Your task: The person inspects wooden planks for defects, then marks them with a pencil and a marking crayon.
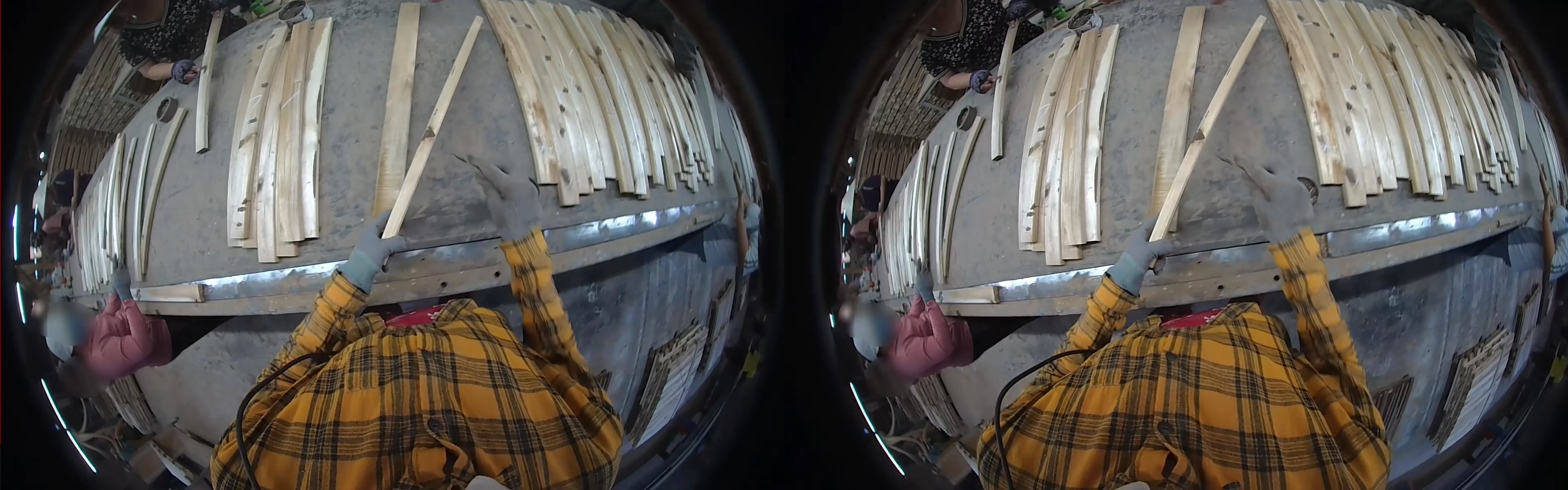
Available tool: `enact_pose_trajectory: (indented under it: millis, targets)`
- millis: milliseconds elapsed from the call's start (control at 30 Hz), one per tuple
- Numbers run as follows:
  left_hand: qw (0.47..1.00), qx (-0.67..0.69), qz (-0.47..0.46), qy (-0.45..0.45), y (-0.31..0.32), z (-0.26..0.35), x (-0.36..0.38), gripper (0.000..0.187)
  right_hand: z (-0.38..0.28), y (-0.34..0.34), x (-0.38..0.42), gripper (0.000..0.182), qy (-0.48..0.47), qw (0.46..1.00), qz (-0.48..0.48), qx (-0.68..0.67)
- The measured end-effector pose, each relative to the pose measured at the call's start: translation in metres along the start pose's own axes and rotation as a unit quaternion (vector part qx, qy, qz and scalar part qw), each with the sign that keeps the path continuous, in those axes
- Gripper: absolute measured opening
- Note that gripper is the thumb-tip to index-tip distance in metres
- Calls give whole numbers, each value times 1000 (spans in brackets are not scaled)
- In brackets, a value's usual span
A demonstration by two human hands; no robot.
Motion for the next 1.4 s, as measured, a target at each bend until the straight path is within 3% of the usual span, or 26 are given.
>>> enact_pose_trajectory:
  millis: [100, 167, 367, 500, 600, 667, 700, 767, 900, 967, 1000, 1067, 1200, 1267, 1400]
  targets:
    - [1000, 4, -30, -6, -17, 1, 21, 70, -3, 35, -17, 33, -1, 1000, 30, 6]
    - [999, 7, -45, -16, -33, 1, 28, 71, -9, 55, -23, 33, -21, 992, 17, 125]
    - [998, -47, -34, -18, -55, 6, 30, 71, -15, 83, -26, 34, -43, 978, 44, 198]
    - [997, -60, -33, -18, -56, 4, 24, 72, -30, 87, -15, 33, 2, 964, 13, 265]
    - [997, -61, -33, -14, -60, 0, 24, 72, -38, 88, -8, 30, -38, 964, -14, 263]
    - [998, -51, -31, -9, -61, 1, 24, 72, -36, 86, -5, 39, -197, 966, 67, 156]
    - [998, -52, -32, -3, -61, 2, 24, 72, -36, 82, -8, 39, -198, 966, 66, 155]
    - [998, -53, -33, 1, -59, 1, 25, 72, -33, 72, -20, 42, -73, 980, 17, 184]
    - [997, -69, -22, -12, -59, 4, 27, 73, -21, 79, -32, 45, -86, 963, 9, 256]
    - [998, -63, -20, -16, -58, 4, 28, 73, -40, 75, -27, 33, 31, 942, -126, 308]
    - [998, -64, -18, -10, -57, 4, 27, 73, -38, 77, -19, 33, 30, 943, -126, 307]
    - [998, -66, -16, -1, -57, 5, 27, 72, -36, 80, -7, 33, -139, 967, -29, 212]
    - [997, -78, -8, 9, -54, 2, 27, 72, -44, 61, -18, 36, -115, 989, -28, 92]
    - [996, -87, -1, 19, -50, 4, 29, 72, -24, 69, -34, 39, -56, 982, -21, 178]
    - [998, -69, -5, 5, -48, 7, 31, 70, -51, 70, -14, 37, -44, 959, -72, 270]
Point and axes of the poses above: each hand's wrist, its own x-axis away from the middle knuckle, its own y-axis out of the palm, z = x × y, the point moved 2 cm from there along -x, towards the middle knuckle, and after that the axes turned 7 degrees about -x, right-handed, at the moved point
